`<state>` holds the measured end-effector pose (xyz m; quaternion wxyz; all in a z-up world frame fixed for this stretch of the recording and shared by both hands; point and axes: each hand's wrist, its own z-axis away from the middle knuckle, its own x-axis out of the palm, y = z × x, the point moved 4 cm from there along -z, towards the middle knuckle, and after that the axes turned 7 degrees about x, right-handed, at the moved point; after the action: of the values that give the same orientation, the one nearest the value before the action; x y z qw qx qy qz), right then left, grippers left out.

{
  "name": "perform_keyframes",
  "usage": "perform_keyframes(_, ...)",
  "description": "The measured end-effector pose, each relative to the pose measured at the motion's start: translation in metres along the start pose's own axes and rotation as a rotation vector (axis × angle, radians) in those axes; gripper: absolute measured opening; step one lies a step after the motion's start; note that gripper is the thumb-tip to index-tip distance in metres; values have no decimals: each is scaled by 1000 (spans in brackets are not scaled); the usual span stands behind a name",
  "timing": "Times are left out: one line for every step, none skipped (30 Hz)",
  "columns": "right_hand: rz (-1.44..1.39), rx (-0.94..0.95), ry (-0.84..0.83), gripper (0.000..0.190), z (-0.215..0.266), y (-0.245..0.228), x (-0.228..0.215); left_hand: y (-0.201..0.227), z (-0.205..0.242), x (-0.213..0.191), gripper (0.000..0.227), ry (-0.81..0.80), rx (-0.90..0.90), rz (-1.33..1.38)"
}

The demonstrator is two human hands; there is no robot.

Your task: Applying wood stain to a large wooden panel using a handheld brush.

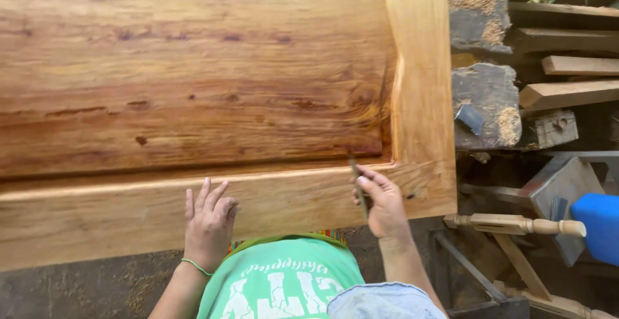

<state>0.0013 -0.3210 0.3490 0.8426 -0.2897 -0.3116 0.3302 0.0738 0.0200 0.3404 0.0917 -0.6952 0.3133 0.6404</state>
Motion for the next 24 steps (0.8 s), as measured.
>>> perform_keyframes(-26, -51, 0, 38, 3, -4, -1, -4, 2, -10, 10, 43, -9, 7)
perform_keyframes(-25, -44, -3, 38, 7, -2, -1, -8, 6, -14, 10, 39, -15, 5)
perform_keyframes(-36, -57, 19, 35, 12, -1, -2, -12, 10, -18, 8, 50, -32, 55)
perform_keyframes(-48, -73, 38, 33, 16, -1, -3, -17, 12, -22, 8, 63, -48, 104)
perform_keyframes(-47, -70, 33, 33, 19, 4, 0, -19, 17, -24, 8, 64, -53, 101)
perform_keyframes(-49, -67, 30, 34, 23, 9, 3, -22, 22, -26, 5, 55, -51, 123)
perform_keyframes(-52, -64, 27, 35, 27, 14, 5, -24, 27, -27, 4, 46, -49, 145)
perform_keyframes(-52, -58, 17, 35, 30, 21, 9, -27, 32, -27, 4, 47, -57, 137)
perform_keyframes(-41, -59, 17, 34, 33, 28, 12, -29, 38, -27, 5, 37, -30, 145)
perform_keyframes(-30, -61, 11, 33, 36, 35, 16, -31, 43, -27, 7, 30, -5, 149)
perform_keyframes(-30, -56, -4, 33, 40, 43, 18, -32, 50, -25, 7, 34, -15, 137)
perform_keyframes(-29, -40, 13, 34, 42, 49, 20, -34, 54, -22, 9, 3, -3, 131)
perform_keyframes(-27, -25, 29, 34, 44, 55, 22, -36, 58, -19, 13, -28, 9, 125)
perform_keyframes(-22, -25, 8, 34, 45, 60, 23, -37, 60, -23, 13, -15, -4, 113)
perform_keyframes(-11, -23, 3, 35, 45, 66, 24, -37, 63, -27, 11, 17, 27, 134)
perform_keyframes(4, -15, 0, 35, 47, 71, 23, -35, 67, -32, 11, 45, 55, 158)
perform_keyframes(11, -11, -19, 35, 48, 75, 24, -36, 72, -36, 11, 55, 39, 147)
perform_keyframes(30, 6, -11, 35, 47, 78, 24, -36, 75, -39, 22, 60, 45, 140)
perform_keyframes(49, 22, -3, 35, 46, 81, 24, -36, 79, -42, 34, 65, 51, 134)
perform_keyframes(59, 21, -27, 35, 47, 80, 30, -38, 86, -42, 34, 80, 35, 121)
perform_keyframes(100, 30, -22, 36, 48, 79, 35, -40, 92, -40, 29, 73, 22, 119)
perform_keyframes(145, 37, -17, 37, 49, 77, 38, -40, 99, -37, 23, 66, 6, 120)
perform_keyframes(158, 36, -40, 37, 46, 75, 45, -43, 104, -36, 23, 83, -13, 110)
perform_keyframes(179, 36, -69, 38, 46, 73, 50, -43, 112, -34, 12, 74, -18, 108)
